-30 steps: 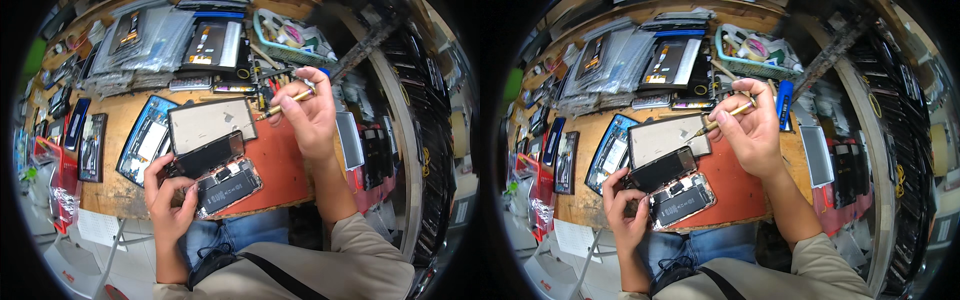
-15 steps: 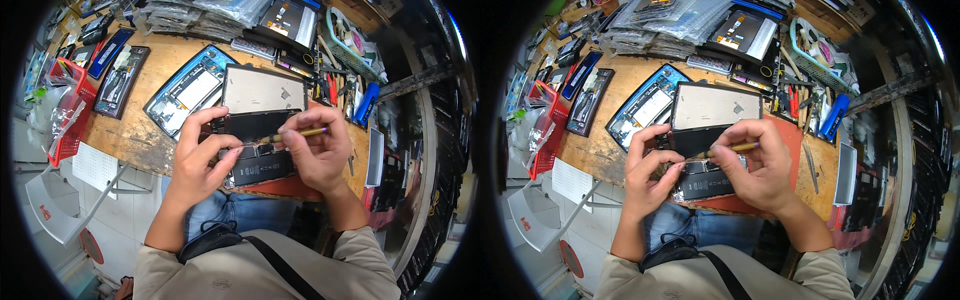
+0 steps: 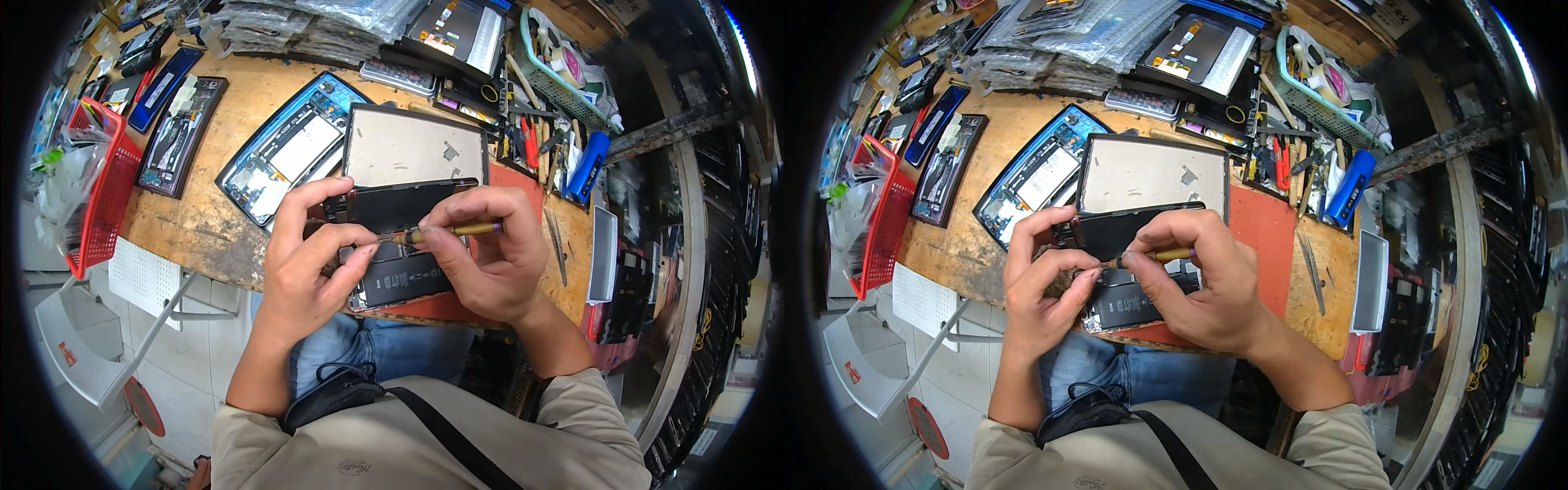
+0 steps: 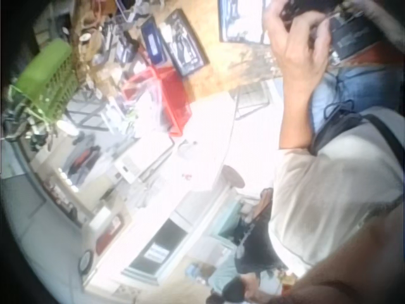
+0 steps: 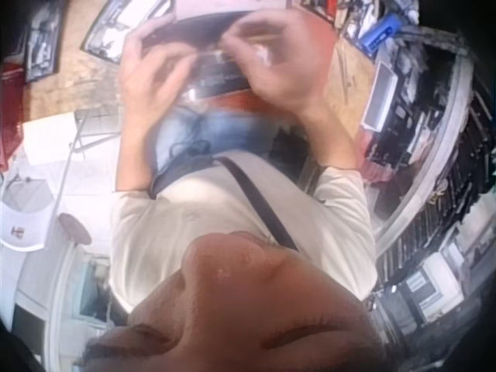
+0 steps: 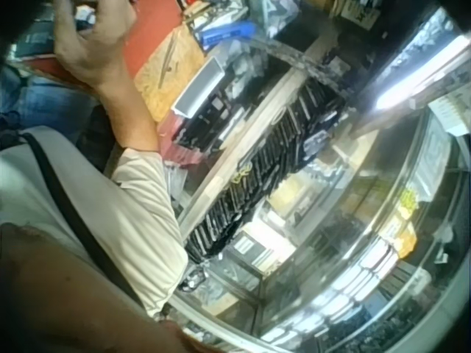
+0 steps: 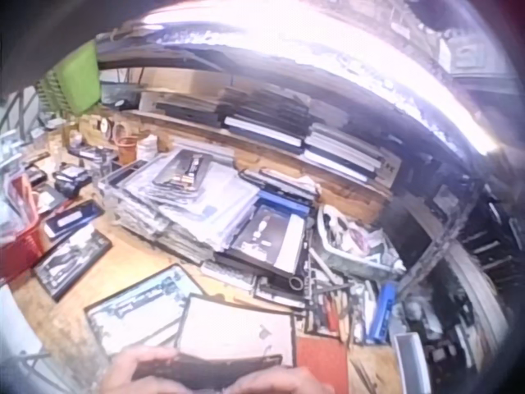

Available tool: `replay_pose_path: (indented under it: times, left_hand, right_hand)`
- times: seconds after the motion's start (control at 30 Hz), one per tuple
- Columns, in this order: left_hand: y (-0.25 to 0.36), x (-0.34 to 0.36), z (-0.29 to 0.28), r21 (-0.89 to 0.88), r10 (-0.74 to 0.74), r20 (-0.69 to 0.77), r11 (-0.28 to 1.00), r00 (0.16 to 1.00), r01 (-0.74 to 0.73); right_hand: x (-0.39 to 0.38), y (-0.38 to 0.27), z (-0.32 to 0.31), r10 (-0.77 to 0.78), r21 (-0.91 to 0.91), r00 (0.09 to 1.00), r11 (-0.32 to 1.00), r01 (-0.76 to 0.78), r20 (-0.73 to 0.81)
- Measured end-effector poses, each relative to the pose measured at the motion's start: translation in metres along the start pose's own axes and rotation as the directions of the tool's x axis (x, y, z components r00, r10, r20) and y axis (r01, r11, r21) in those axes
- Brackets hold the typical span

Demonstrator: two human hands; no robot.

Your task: The person opens a smartphone and uses a screwdriver to remove screws from the internal frame. They manipulate internal components and connectors while the phone remains disassembled on the workbench.

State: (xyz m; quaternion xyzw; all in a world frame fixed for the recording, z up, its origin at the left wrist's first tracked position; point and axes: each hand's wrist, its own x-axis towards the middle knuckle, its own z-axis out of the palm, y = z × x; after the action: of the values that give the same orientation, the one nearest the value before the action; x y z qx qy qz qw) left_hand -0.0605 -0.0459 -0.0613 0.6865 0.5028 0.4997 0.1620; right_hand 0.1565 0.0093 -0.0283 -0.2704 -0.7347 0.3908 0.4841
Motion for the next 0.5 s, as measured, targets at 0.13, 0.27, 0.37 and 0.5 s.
replay_pose_path:
  times: [0.13,0.27,0.37,0.5]
  left_hand:
    - [0.0,-0.001,-0.001,0.0,-0.015,0.008,1.0,1.0,0.015]
    - [0.001,0.0,0.0,-0.003,-0.015,0.012,1.0,1.0,0.015]
    - [0.0,-0.001,-0.001,-0.011,-0.033,0.006,0.999,0.999,0.033]
    - [-0.001,-0.002,0.0,-0.018,-0.035,0.005,0.999,0.999,0.035]
  right_hand:
    - [-0.001,0.0,0.001,-0.027,-0.041,0.999,0.999,0.027,-0.017]
    - [-0.001,0.0,0.002,-0.037,-0.037,0.999,0.999,0.036,-0.032]
    - [0.002,-0.003,-0.008,-0.083,-0.133,0.984,0.986,0.105,0.159]
    - [0.003,-0.005,-0.009,-0.092,-0.135,0.983,0.984,0.114,0.16]
